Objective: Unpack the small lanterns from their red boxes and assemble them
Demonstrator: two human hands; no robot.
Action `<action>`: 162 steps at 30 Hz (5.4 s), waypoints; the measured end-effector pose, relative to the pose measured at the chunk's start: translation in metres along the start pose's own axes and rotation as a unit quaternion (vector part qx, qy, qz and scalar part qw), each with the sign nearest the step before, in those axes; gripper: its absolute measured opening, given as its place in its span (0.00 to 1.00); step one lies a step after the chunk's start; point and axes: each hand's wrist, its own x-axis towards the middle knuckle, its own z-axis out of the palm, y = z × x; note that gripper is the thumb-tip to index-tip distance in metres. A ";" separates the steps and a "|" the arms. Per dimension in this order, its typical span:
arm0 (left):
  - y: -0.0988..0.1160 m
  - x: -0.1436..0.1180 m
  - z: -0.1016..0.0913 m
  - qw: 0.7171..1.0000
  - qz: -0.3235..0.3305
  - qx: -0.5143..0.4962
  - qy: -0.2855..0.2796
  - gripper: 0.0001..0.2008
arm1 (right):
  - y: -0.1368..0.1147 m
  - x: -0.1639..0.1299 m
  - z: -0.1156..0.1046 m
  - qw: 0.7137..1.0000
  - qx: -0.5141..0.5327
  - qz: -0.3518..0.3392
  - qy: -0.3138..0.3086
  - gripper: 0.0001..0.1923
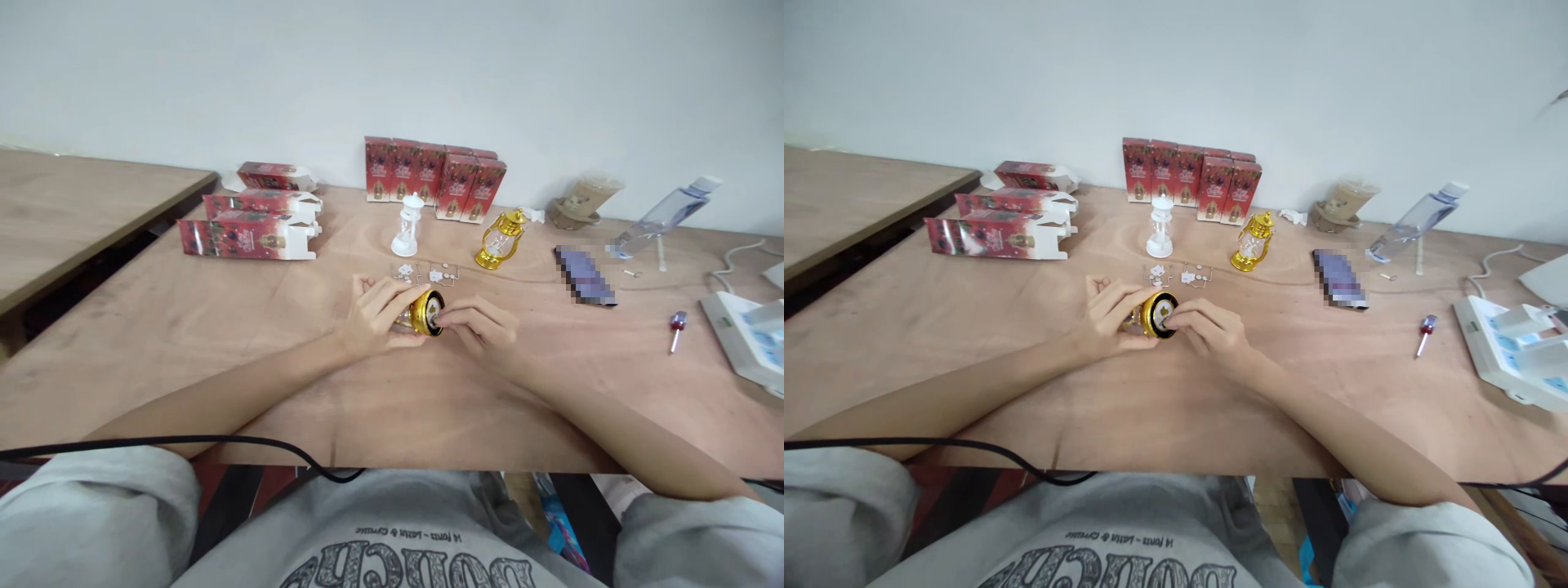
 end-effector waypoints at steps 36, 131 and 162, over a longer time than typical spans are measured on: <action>-0.005 -0.007 0.007 0.995 0.073 0.008 0.068 0.28 | -0.010 0.000 0.009 0.810 0.429 0.399 0.003 0.18; -0.004 -0.014 0.017 0.981 0.134 -0.065 0.128 0.31 | -0.017 0.001 -0.002 0.993 0.101 -0.061 -0.017 0.15; -0.003 -0.009 0.014 0.977 0.115 -0.083 0.158 0.31 | -0.027 -0.013 0.002 0.942 0.288 0.163 -0.060 0.34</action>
